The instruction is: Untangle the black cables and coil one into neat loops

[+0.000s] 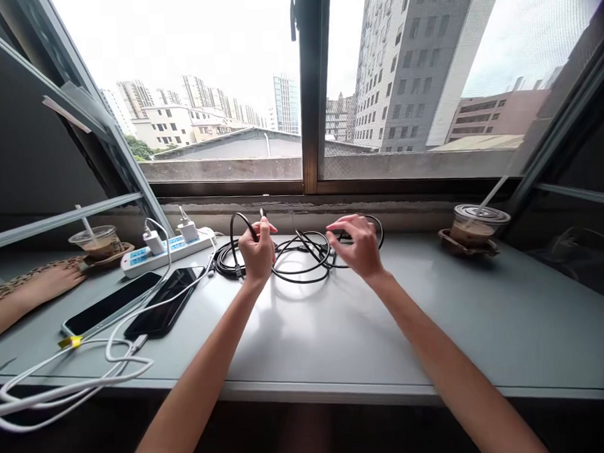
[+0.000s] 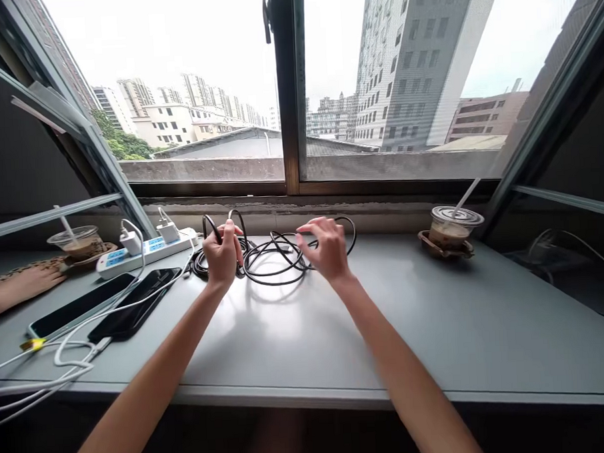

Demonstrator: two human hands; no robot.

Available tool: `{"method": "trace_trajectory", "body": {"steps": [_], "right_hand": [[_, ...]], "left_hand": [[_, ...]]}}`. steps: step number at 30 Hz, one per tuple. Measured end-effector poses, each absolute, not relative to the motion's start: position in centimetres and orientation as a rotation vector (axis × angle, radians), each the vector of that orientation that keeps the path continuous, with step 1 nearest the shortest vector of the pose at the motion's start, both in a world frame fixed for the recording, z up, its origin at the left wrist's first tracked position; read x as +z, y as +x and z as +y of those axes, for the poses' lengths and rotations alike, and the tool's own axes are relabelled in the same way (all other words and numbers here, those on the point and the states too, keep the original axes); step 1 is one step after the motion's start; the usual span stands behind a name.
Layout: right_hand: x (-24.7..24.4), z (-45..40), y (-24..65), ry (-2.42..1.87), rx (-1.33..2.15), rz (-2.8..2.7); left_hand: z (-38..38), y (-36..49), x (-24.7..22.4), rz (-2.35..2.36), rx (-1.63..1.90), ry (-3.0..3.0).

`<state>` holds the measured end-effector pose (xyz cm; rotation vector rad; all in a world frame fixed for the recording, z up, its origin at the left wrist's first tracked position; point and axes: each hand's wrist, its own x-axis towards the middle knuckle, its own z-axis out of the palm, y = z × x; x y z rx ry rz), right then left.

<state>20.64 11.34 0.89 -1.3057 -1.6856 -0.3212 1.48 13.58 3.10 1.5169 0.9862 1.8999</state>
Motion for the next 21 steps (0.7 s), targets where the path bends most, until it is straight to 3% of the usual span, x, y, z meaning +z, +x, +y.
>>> {"method": "trace_trajectory", "body": {"steps": [4,8,16,21], "right_hand": [[-1.2,9.6,15.1,-1.028,-0.215,-2.322],[-2.8,9.3,14.0,-1.149,-0.134,-2.434],[-0.2,10.6,18.5,-1.353,-0.048,-1.82],[1.3,11.4,21.2,-1.139,0.183,-1.284]], "left_hand": [[13.7,1.7,2.5,1.019,1.812,1.535],[14.3,1.5,2.0,1.088,1.831,1.594],[15.5,-0.1,2.0,1.283,1.969,1.702],[15.7,-0.6,1.9,1.348,1.934,1.781]]}}
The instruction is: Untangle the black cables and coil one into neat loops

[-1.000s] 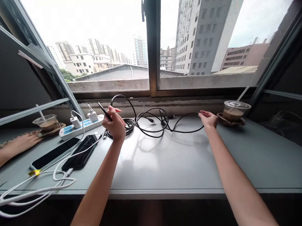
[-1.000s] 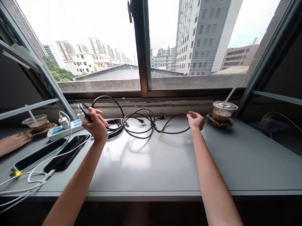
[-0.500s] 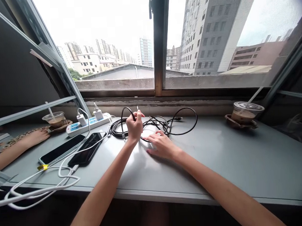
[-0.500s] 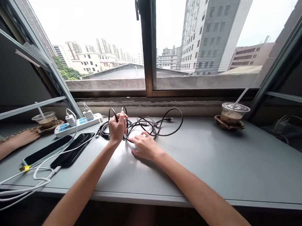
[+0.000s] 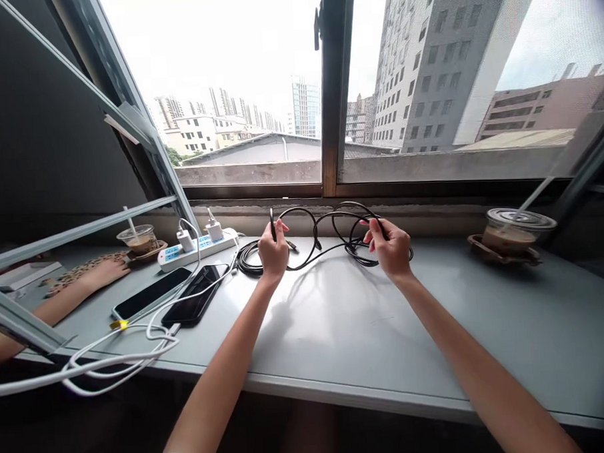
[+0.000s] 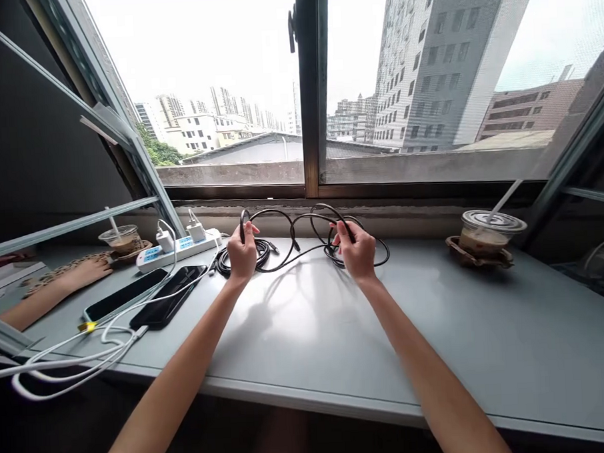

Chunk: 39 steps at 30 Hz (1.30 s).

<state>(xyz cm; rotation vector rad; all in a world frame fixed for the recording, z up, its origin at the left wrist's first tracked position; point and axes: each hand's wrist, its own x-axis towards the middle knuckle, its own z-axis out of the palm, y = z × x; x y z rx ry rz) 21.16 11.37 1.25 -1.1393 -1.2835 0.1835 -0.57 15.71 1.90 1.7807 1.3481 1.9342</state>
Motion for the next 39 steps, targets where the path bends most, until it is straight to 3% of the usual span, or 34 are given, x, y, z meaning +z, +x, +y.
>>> {"method": "trace_trajectory", "body": {"steps": [8,16,25,31,35,39], "right_hand": [[2.1,13.1,27.6,-1.08,0.51,-0.406],[-2.3,14.3,31.2,-1.388,0.529,-0.335],[1.0,12.3,26.6,-1.537,0.084,-0.972],[-0.9,9.9,16.8,-1.407,0.453,-2.117],[-2.5,8.7,14.5,-1.476,0.374,-2.203],[-0.8,9.1,15.8,-1.464,0.35,-2.082]], "left_hand": [[17.0,-1.5,2.4,1.185,2.042,1.242],[16.5,-1.2,2.8,1.138,2.169,1.222],[15.2,0.5,1.9,1.042,1.819,1.529],[15.3,0.8,1.3,1.115,1.885,1.614],[15.6,1.2,0.8,1.199,2.022,1.679],[15.6,1.2,0.7,1.231,2.044,1.793]]}}
